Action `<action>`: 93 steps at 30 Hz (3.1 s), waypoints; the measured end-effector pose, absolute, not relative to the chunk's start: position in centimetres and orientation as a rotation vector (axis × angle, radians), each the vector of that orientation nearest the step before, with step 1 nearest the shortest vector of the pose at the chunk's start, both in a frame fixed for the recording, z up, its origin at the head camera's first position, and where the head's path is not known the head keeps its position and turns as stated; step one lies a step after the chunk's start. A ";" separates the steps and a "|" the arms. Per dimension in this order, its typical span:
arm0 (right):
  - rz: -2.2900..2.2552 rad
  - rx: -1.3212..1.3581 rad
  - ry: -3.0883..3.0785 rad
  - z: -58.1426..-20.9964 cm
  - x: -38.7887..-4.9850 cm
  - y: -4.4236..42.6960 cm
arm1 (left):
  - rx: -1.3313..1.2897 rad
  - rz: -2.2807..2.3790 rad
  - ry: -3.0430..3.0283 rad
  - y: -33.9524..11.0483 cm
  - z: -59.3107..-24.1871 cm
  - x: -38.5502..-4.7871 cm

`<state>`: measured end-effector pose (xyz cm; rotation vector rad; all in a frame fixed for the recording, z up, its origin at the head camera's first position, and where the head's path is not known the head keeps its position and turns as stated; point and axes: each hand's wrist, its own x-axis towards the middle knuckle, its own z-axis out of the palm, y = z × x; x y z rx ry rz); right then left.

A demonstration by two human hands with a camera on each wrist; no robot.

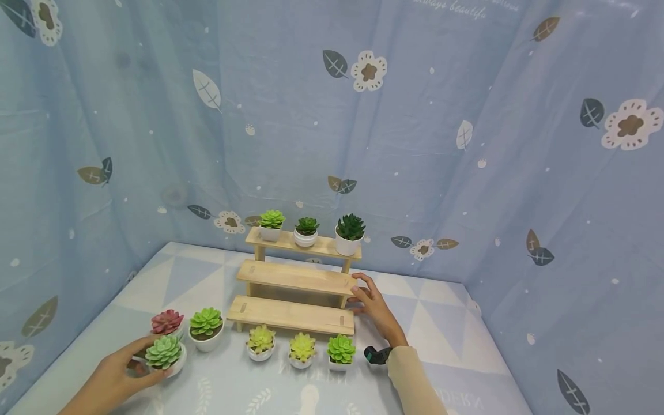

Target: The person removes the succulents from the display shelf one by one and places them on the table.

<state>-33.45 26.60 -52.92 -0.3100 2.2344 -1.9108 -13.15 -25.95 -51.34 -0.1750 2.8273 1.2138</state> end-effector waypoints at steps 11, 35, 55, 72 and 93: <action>-1.898 -0.299 2.245 -53.0 -33.1 26.7 | -0.193 1.183 2.791 -25.6 -51.6 -13.5; -1.919 -0.292 2.247 -53.0 -33.3 26.5 | -0.117 1.122 2.879 -25.4 -52.2 -14.4; -1.965 -0.260 2.223 -53.7 -32.8 26.4 | 0.129 1.092 3.140 -25.4 -48.1 -13.2; -1.972 -0.277 2.211 -53.8 -33.0 26.1 | 0.375 1.228 3.180 -22.4 -44.3 -18.4; -1.960 -0.288 2.221 -53.4 -32.9 26.0 | 0.734 1.179 3.093 -18.1 -41.1 -25.4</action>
